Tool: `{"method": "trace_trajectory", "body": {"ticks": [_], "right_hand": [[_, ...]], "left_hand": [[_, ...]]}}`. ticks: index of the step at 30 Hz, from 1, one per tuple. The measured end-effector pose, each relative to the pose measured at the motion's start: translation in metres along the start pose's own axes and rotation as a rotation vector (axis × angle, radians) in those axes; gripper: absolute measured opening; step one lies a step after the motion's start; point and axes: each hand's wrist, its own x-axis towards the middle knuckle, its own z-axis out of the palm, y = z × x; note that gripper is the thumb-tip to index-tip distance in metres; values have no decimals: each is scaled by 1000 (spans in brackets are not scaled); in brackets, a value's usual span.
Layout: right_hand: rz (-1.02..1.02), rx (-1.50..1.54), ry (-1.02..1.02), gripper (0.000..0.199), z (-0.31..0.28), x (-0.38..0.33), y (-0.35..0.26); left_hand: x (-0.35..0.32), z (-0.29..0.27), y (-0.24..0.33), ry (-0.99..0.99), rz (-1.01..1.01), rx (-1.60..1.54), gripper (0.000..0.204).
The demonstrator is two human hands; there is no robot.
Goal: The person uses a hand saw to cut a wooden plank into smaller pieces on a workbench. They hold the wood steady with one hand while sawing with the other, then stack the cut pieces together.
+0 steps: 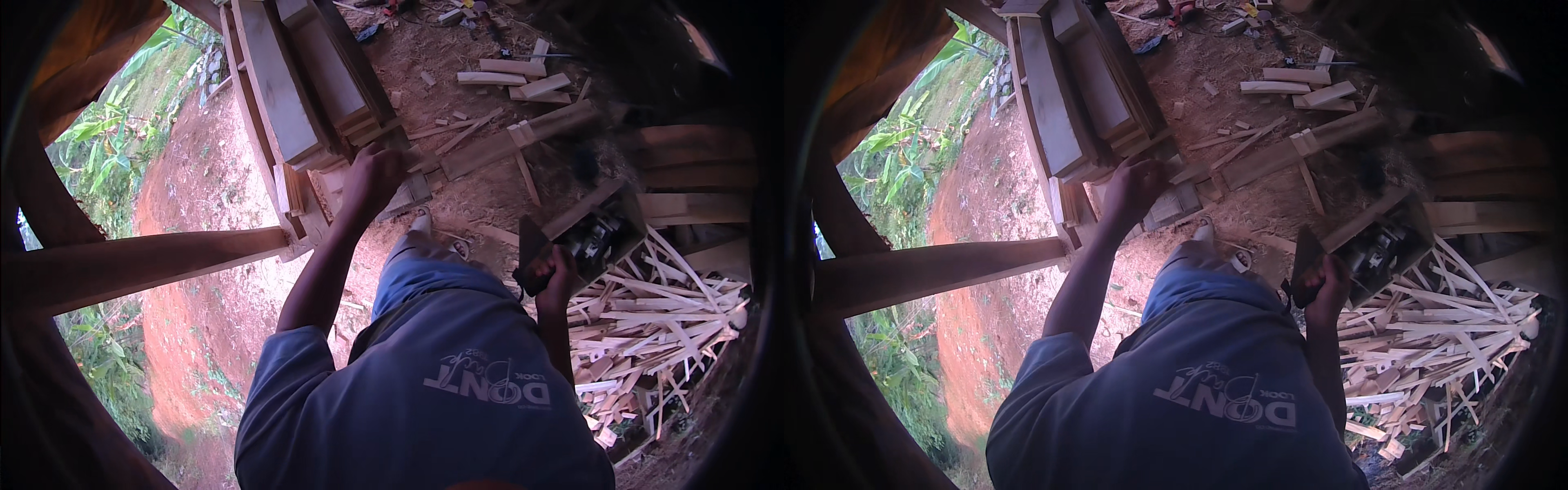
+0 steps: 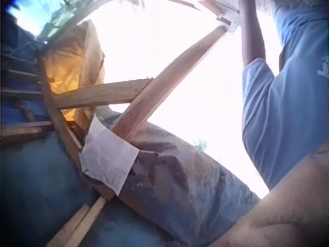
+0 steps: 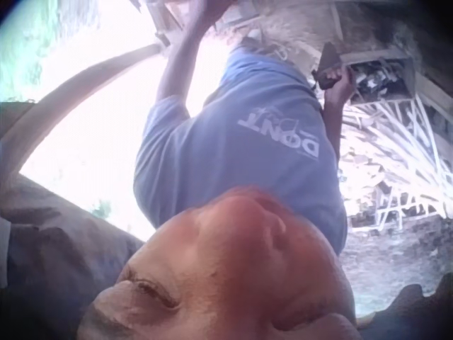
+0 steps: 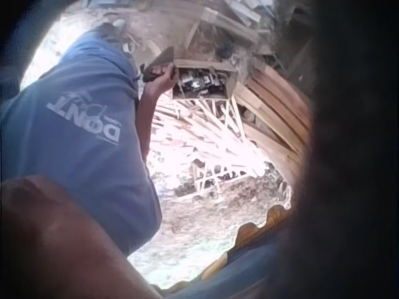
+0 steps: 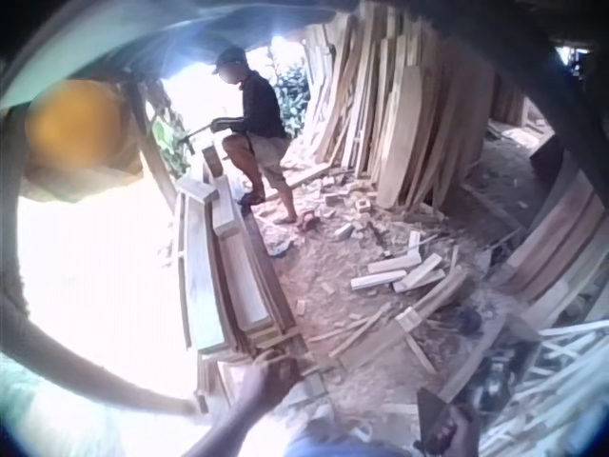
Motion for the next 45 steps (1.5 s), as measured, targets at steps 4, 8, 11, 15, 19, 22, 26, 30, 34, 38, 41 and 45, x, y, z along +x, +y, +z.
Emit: {"method": "trace_trajectory", "body": {"ticks": [4, 8, 11, 15, 19, 22, 26, 30, 34, 38, 41, 45], "right_hand": [[-21, -24, 21, 10, 1, -6, -5], [-45, -69, 71, 10, -4, -18, -9], [-32, -49, 72, 11, -12, -20, -7], [-16, -43, 119, 12, -20, -25, -5], [-27, 6, 133, 12, -19, -27, -5], [-33, 33, 86, 11, -21, -27, -5], [-40, 30, 103, 9, -12, -27, -7], [-69, -27, 96, 13, -12, -27, -2], [-72, -102, 144, 16, -12, -34, -1], [-85, -98, 167, 18, -9, -26, 6], [-86, -113, 184, 18, -12, -31, 7], [-64, -122, 195, 19, -15, -32, 7]], "left_hand": [[35, 97, -79, 13, 128, 36, 23], [31, 126, -102, 38, 189, 54, 35], [28, 126, -96, 50, 177, 95, 41], [24, 142, -93, 92, 151, 147, 42], [25, 147, -86, 91, 151, 110, 40], [26, 150, -86, 87, 166, 105, 41], [27, 154, -93, 80, 203, 97, 44], [22, 137, -70, 95, 126, 266, 44], [15, 131, -75, 79, 116, 170, 50], [30, 121, -76, 28, 222, 165, 45], [23, 123, -82, 50, 148, 179, 35], [25, 124, -91, 45, 197, 202, 33]]}}
